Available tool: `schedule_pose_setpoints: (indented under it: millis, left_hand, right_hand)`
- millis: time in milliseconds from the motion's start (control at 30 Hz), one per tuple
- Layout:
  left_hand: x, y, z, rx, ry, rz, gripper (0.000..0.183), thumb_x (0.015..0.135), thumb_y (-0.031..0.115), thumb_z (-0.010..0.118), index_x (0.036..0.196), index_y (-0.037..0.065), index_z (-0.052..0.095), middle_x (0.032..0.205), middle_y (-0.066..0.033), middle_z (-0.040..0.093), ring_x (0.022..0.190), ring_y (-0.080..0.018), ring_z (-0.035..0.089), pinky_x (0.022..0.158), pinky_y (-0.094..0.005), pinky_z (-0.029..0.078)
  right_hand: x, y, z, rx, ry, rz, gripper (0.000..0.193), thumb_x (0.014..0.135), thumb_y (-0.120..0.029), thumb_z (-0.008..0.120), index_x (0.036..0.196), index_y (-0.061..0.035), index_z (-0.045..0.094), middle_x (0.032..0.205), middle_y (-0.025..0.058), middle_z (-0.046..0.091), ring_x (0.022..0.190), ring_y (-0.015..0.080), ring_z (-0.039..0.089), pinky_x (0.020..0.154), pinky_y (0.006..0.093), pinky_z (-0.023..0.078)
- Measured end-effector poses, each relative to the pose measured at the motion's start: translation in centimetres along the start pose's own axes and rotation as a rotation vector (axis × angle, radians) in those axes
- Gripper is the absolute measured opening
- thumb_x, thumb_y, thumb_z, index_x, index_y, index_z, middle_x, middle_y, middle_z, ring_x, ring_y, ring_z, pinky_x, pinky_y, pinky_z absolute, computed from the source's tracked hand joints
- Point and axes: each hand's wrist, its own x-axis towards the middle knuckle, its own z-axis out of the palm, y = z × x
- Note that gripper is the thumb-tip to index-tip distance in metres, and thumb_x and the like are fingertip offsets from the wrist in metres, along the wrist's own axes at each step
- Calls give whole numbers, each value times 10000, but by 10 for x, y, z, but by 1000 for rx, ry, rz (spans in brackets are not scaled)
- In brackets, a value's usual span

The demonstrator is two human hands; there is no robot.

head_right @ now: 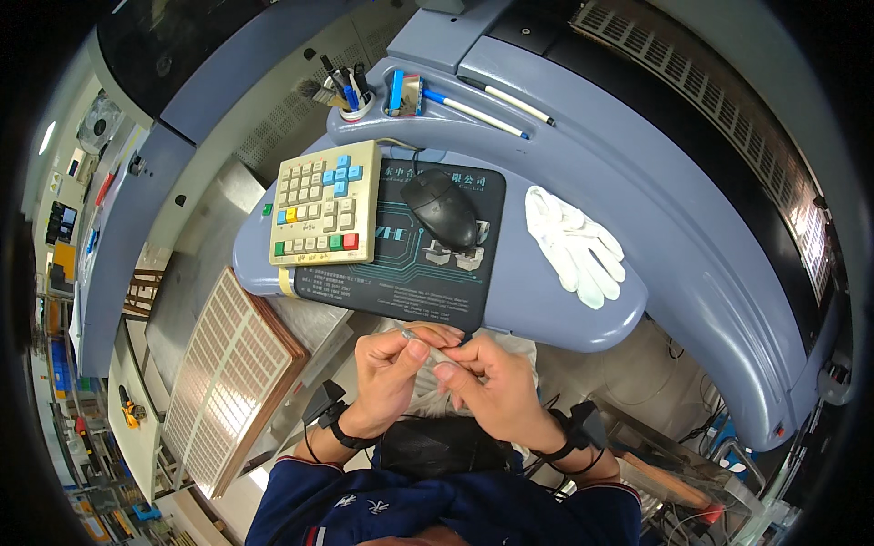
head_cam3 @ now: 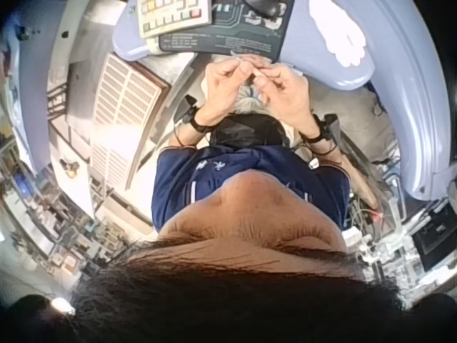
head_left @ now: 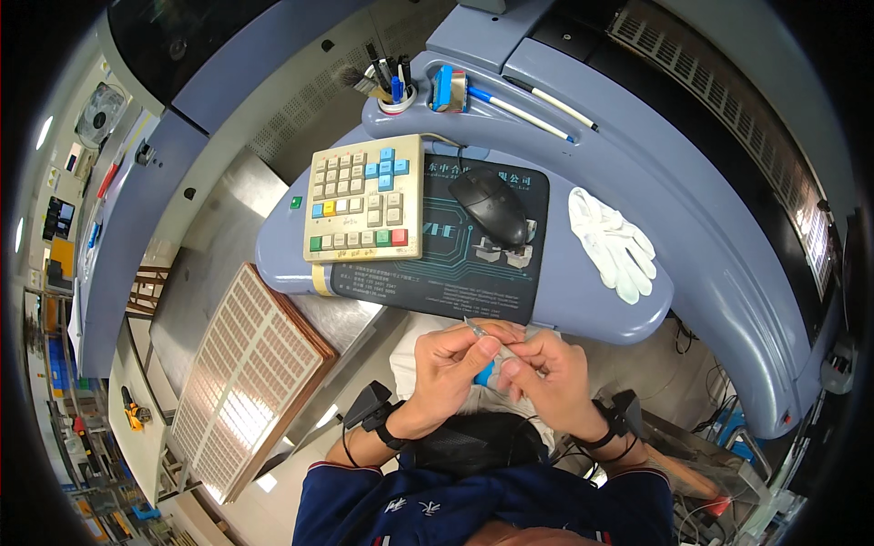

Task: Operating an industrial inspection or fabrication machine by interacting with a control panel and handling metal components.

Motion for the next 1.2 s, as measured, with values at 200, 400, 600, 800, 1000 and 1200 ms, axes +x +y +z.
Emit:
schedule_pose_setpoints:
  millis: [200, 400, 600, 800, 1000, 1200]
  left_hand:
    - [10, 1, 17, 41, -69, 43, 285, 950, 197, 629, 902, -77, 692, 937, -181, 706, 954, -305, 672, 863, -434, 533]
    - [15, -1, 35, 78, -195, 114, 300, 944, 220, 640, 896, -70, 700, 937, -185, 716, 914, -308, 685, 845, -417, 543]
    - [9, -9, 53, 110, -7, 8, 271, 931, 194, 666, 925, -74, 704, 1032, -220, 708, 943, -310, 686, 910, -431, 518]
    - [6, -2, 60, 187, 9, 69, 264, 938, 181, 656, 926, -81, 683, 1003, -202, 707, 983, -305, 671, 923, -446, 504]
    - [7, -4, 48, 128, -37, 65, 293, 965, 218, 618, 947, -72, 661, 993, -178, 691, 977, -294, 655, 922, -452, 493]
    - [13, -5, 51, -22, -99, 1, 252, 965, 151, 614, 975, -93, 679, 989, -185, 702, 989, -278, 669, 901, -386, 516]
  right_hand:
    - [5, 5, -29, 869, -292, 475, 246, 1020, -256, 533, 1000, -13, 565, 658, 68, 612, 443, 93, 496, 397, 213, 349]
    - [-10, 2, -46, 1316, -523, 637, 243, 1027, -236, 514, 1028, 1, 568, 655, 68, 607, 469, 112, 525, 421, 226, 396]
    - [-23, 1, -30, -321, 404, -437, 190, 870, -101, 731, 955, 26, 618, 700, 97, 656, 550, 169, 623, 468, 282, 481]
    - [-25, 4, -31, -561, 455, -609, 227, 799, -76, 790, 932, 16, 631, 703, 130, 648, 528, 202, 616, 465, 308, 467]
    - [-27, -12, -37, 320, 37, 130, 182, 919, -98, 678, 981, 41, 578, 716, 95, 662, 540, 129, 621, 468, 260, 460]
    - [-27, -6, -44, 909, -154, 349, 201, 939, -131, 658, 1017, 44, 595, 826, 114, 694, 614, 123, 653, 507, 259, 488]
